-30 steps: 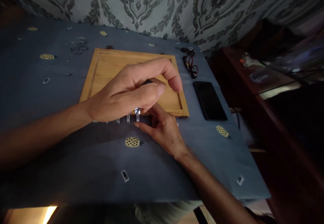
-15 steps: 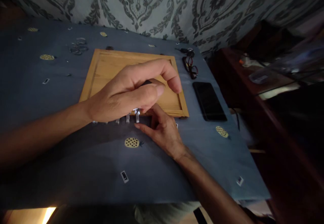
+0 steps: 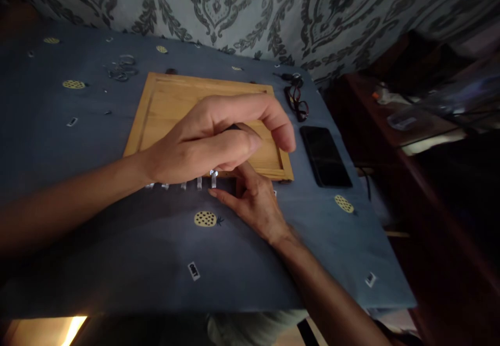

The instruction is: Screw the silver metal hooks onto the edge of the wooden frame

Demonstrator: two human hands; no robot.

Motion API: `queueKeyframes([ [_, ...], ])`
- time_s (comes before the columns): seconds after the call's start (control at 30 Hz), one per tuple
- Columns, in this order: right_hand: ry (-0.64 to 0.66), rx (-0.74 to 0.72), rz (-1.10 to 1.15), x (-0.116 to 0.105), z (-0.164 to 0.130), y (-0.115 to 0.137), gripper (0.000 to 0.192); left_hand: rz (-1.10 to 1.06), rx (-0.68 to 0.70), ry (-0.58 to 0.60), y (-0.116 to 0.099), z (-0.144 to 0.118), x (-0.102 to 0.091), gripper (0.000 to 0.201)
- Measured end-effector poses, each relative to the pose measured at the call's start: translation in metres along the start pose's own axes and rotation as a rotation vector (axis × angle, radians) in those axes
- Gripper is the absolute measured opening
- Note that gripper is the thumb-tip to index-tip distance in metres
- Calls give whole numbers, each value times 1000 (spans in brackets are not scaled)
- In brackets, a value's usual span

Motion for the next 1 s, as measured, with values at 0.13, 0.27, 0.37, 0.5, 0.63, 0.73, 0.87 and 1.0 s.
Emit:
queueKeyframes([
  [0.13, 3, 24, -30, 0, 0, -2, 36, -50, 7, 80, 2, 6, 1, 26],
  [0.27, 5, 13, -17, 1, 0, -2, 31, -137, 8, 165, 3, 8, -1, 25],
  [0.37, 31, -14, 6, 2, 0, 0, 35, -121, 57, 142, 4, 7, -4, 24],
  [0.5, 62, -42, 32, 1, 0, 0, 46, 211, 54, 37, 2, 3, -8, 23],
  [0.63, 77, -49, 45, 2, 2, -3, 45, 316, -31, -21, -4, 0, -7, 23],
  [0.73, 82, -44, 69, 3, 2, -3, 45, 216, -80, -86, -7, 3, -3, 22],
  [0.87, 100, -27, 82, 3, 4, -2, 46, 145, -143, -177, -9, 4, 3, 22],
  [1.0, 121, -32, 80, 1, 5, 1, 48, 79, -127, -210, -6, 1, 6, 18],
])
Point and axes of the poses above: each hand's wrist, its own z-axis towards the middle knuckle, its own x-axis out of the palm, y = z × x, the point moved 1 cm from there along z, towards the middle knuckle, and after that the axes turned 9 degrees about x, right-handed, at the moved point
